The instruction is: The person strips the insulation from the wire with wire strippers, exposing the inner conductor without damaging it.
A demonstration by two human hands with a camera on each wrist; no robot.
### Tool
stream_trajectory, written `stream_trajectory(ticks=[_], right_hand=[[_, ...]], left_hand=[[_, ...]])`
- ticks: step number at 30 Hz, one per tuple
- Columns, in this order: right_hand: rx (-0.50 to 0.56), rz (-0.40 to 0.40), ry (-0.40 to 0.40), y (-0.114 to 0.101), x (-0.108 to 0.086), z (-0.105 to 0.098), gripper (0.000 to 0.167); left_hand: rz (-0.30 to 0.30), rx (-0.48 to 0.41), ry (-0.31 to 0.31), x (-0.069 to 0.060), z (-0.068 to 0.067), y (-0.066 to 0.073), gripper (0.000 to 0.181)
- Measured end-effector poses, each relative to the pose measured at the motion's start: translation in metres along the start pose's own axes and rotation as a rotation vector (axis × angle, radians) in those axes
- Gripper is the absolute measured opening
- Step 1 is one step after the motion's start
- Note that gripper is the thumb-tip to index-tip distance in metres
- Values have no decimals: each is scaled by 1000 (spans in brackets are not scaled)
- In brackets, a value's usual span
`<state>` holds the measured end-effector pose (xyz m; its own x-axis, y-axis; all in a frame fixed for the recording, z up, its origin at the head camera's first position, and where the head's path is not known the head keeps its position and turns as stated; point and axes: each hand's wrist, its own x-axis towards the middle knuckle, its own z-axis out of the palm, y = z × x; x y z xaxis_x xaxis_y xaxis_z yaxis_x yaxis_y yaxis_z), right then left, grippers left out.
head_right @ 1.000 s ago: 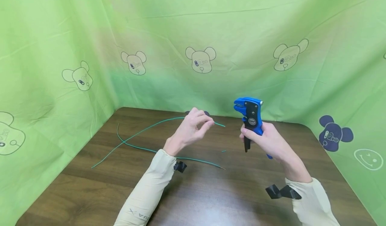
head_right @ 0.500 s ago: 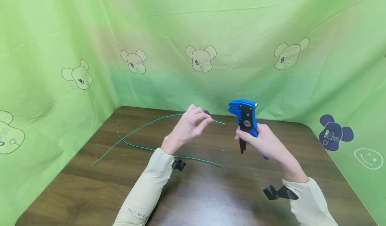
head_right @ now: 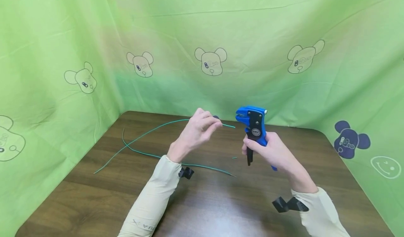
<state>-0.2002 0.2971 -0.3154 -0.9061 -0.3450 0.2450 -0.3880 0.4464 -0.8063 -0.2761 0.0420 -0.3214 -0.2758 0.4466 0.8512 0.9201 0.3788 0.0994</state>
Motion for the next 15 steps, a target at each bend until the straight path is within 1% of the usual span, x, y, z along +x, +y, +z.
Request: stream_trajectory(ticks=[6,10,15], right_hand=[[68,5,-16,2,1,4,18],[86,10,-28,3,1,5,18],[99,17,-38,3,1,7,18]], left_hand=[[-11,5,21,0,-2,1,11],[-12,8,30,1,-3,1,11],[-17,6,24,1,-5,1,11]])
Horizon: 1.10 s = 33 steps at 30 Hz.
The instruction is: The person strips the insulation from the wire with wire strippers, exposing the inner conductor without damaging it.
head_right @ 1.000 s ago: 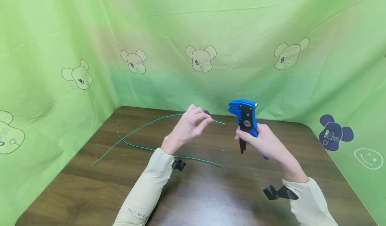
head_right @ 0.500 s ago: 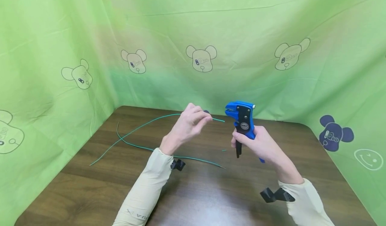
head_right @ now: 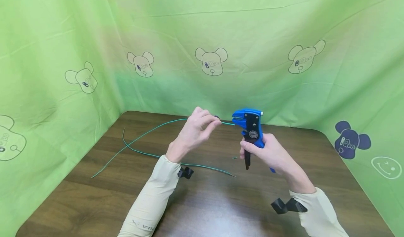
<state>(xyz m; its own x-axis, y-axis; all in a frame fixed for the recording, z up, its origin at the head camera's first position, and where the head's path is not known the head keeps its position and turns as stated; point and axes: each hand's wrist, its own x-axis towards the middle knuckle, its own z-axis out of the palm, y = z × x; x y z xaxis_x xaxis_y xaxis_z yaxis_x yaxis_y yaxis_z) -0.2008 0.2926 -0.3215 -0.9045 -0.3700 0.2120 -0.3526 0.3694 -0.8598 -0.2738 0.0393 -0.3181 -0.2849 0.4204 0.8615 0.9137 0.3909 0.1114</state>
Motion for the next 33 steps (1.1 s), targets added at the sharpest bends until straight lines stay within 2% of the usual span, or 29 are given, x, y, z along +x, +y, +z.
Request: stream_trajectory(ticks=[17,33], right_hand=[[56,9,-14,-4,-1,8,16],[54,20,-22,-3,-1,9,17]], left_hand=[[-49,-39,-14,1,-4,3,11],[-37,-31,9,2,-7,5,11]])
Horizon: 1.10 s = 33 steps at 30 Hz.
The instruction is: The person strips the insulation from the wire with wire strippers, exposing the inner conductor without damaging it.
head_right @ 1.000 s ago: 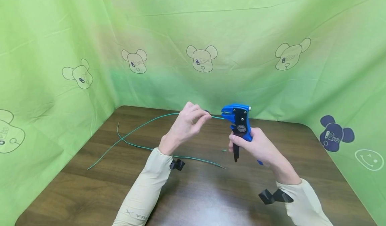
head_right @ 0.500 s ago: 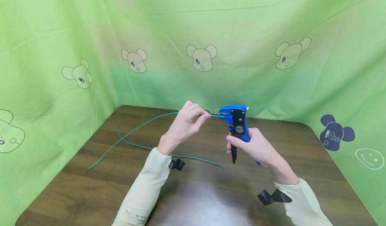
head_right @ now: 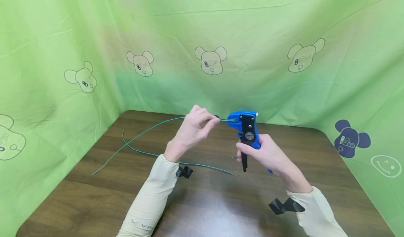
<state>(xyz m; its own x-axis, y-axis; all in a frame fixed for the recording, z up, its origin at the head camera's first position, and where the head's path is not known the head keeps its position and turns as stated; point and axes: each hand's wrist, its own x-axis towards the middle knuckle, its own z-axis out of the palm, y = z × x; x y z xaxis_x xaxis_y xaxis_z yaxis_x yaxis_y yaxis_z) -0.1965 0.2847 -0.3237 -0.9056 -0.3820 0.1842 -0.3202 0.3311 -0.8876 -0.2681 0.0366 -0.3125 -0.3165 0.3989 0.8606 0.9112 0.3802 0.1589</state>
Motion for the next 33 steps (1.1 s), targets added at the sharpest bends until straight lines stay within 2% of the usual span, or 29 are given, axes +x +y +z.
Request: stream_trajectory(ticks=[13,23,27,33], right_hand=[[-15,2,10,0,1,5,14],[-30,-12,11,2,0,6,11],[-40,-33,17,3,0,8,2],[-36,-74,36,2,1,12,6]], left_hand=[[-26,23,-29,-1,-3,4,12],[25,57,-18,1,-2,7,11],[32,65,-19,1,-2,8,11],[31,71,-23,0,-3,7,11]])
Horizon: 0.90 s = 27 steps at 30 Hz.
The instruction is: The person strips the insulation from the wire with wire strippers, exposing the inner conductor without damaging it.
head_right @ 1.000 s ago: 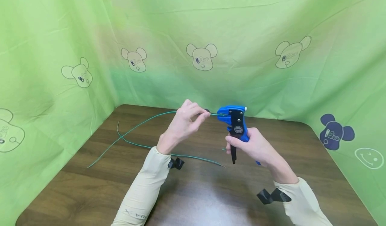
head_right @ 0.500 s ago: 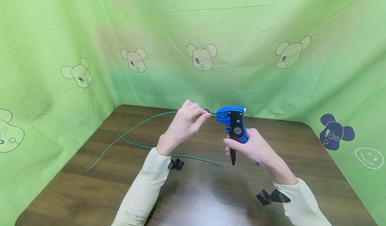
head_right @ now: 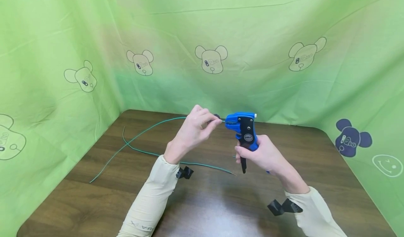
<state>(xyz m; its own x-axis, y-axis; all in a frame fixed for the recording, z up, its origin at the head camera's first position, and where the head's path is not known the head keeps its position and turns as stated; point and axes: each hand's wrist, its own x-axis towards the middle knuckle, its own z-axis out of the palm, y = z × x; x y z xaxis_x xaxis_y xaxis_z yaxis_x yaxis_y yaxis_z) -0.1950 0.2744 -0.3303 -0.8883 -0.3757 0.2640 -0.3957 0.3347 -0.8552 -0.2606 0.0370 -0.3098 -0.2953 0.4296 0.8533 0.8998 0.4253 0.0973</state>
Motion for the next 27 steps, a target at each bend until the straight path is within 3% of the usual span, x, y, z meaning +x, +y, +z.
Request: stream_trajectory(ticks=[8,17,27], right_hand=[[9,7,8,2,1,2,4],[-29,61,46,2,3,3,18],[-22,93,16,3,2,2,19]], left_hand=[[0,11,-5,0,0,0,11],[-2,30,-1,1,0,0,12],[-10,38,-11,1,0,2,12]])
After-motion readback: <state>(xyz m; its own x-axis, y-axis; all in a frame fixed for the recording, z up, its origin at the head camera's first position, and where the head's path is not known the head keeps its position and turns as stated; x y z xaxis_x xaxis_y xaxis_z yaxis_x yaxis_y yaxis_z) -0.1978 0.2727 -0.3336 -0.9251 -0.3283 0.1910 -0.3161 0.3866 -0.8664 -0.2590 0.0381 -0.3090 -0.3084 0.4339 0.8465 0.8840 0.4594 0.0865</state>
